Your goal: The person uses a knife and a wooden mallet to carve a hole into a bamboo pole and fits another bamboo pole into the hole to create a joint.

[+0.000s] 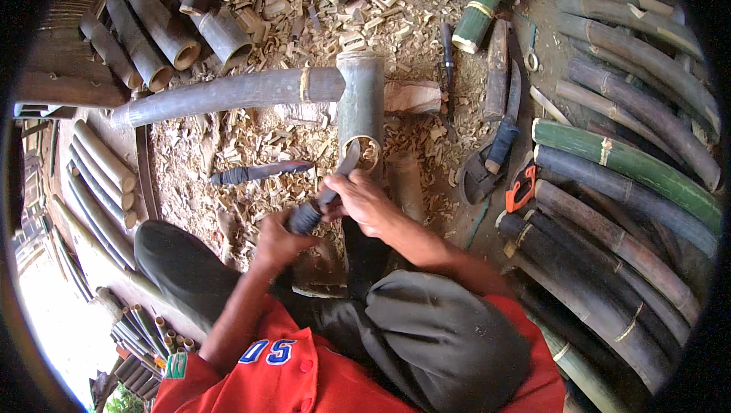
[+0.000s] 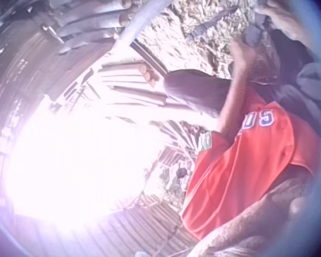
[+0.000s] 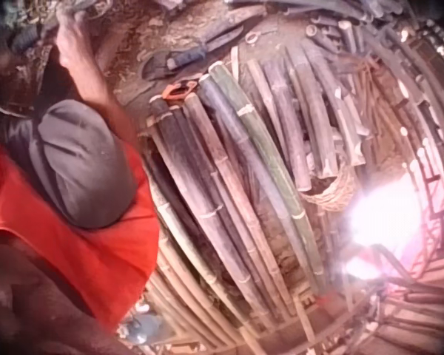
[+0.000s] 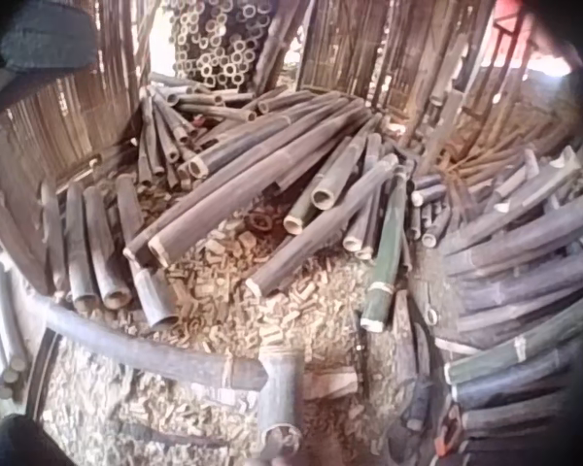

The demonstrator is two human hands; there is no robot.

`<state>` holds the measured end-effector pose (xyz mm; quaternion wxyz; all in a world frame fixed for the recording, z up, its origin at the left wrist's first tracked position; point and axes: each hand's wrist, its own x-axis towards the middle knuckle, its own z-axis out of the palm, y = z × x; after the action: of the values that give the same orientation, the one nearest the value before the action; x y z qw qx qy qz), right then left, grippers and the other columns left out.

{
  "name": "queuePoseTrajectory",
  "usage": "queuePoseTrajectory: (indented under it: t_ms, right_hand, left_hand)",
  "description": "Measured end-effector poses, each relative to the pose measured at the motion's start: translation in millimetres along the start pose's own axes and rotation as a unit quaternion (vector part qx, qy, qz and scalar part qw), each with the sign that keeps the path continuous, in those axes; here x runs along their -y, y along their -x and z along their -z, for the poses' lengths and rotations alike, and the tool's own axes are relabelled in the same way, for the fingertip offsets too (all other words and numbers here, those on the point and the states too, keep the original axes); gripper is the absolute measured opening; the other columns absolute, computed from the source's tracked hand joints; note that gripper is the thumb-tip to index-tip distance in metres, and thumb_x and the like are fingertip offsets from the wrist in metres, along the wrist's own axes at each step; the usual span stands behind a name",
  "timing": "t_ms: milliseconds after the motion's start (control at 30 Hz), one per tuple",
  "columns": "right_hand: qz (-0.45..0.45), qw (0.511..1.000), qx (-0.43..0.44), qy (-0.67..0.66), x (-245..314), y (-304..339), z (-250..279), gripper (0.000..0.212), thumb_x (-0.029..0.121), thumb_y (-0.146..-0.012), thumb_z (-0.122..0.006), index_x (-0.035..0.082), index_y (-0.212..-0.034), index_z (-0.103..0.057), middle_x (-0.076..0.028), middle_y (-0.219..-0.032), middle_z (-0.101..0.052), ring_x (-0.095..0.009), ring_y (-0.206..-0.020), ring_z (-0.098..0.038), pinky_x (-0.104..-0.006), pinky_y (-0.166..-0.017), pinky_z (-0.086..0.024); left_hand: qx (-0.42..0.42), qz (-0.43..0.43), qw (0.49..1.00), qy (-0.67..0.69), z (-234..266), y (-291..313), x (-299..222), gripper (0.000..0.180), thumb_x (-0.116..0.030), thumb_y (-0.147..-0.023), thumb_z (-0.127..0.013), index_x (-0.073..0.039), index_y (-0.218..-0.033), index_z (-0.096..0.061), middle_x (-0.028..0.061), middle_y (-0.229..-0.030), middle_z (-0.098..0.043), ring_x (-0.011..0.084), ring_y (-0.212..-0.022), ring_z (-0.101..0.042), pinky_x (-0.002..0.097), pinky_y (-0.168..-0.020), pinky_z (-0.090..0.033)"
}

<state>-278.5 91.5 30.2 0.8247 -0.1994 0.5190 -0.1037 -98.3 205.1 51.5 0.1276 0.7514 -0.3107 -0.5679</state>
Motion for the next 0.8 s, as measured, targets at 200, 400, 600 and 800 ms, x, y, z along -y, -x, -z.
queuePoseTrajectory:
  t_ms: [200,400,600,800]
  right_hand:
    - [0.073,0.942,0.142,-0.295,-2,-12,-12,0.03,0.027,-0.108,-0.051,0.003,-0.118,-0.065,-0.012,-0.111,-0.072,-0.02,-0.089,-0.071,-0.0413,-0.083,-0.062]
    - [0.048,0.833,0.189,-0.518,-14,-23,7,0.027,0.029,-0.106,-0.053,0.008,-0.115,-0.068,-0.006,-0.108,-0.075,-0.021,-0.097,-0.071,-0.0484,-0.09,-0.057]
    - [0.048,0.987,0.055,-0.144,-6,-10,2,0.025,0.024,-0.104,-0.054,0.005,-0.105,-0.07,-0.007,-0.097,-0.072,-0.016,-0.08,-0.065,-0.0398,-0.071,-0.057]
    - [0.067,0.961,0.092,-0.251,11,-6,-14,0.022,0.02,-0.102,-0.056,0.001,-0.104,-0.067,-0.01,-0.094,-0.07,-0.019,-0.077,-0.067,-0.0388,-0.068,-0.061]
  left_hand:
    - [-0.093,-0.119,0.908,-0.392,78,-19,-103,0.023,-0.014,-0.064,-0.078,-0.005,-0.084,-0.075,0.0144,-0.075,-0.072,0.0322,-0.072,-0.073,0.0463,-0.07,-0.057]
    - [-0.137,-0.286,0.741,-0.592,36,-4,-184,0.012,-0.008,-0.075,-0.072,-0.006,-0.086,-0.069,0.0124,-0.085,-0.072,0.0285,-0.081,-0.072,0.0403,-0.076,-0.052]
    - [-0.077,-0.1,0.957,-0.261,40,6,-63,0.03,-0.023,-0.067,-0.083,-0.002,-0.087,-0.072,0.016,-0.08,-0.072,0.0316,-0.079,-0.073,0.0444,-0.075,-0.056]
    - [-0.065,-0.024,0.949,-0.307,69,3,-118,0.039,-0.031,-0.063,-0.087,-0.002,-0.086,-0.075,0.0194,-0.08,-0.074,0.035,-0.079,-0.074,0.0456,-0.075,-0.058]
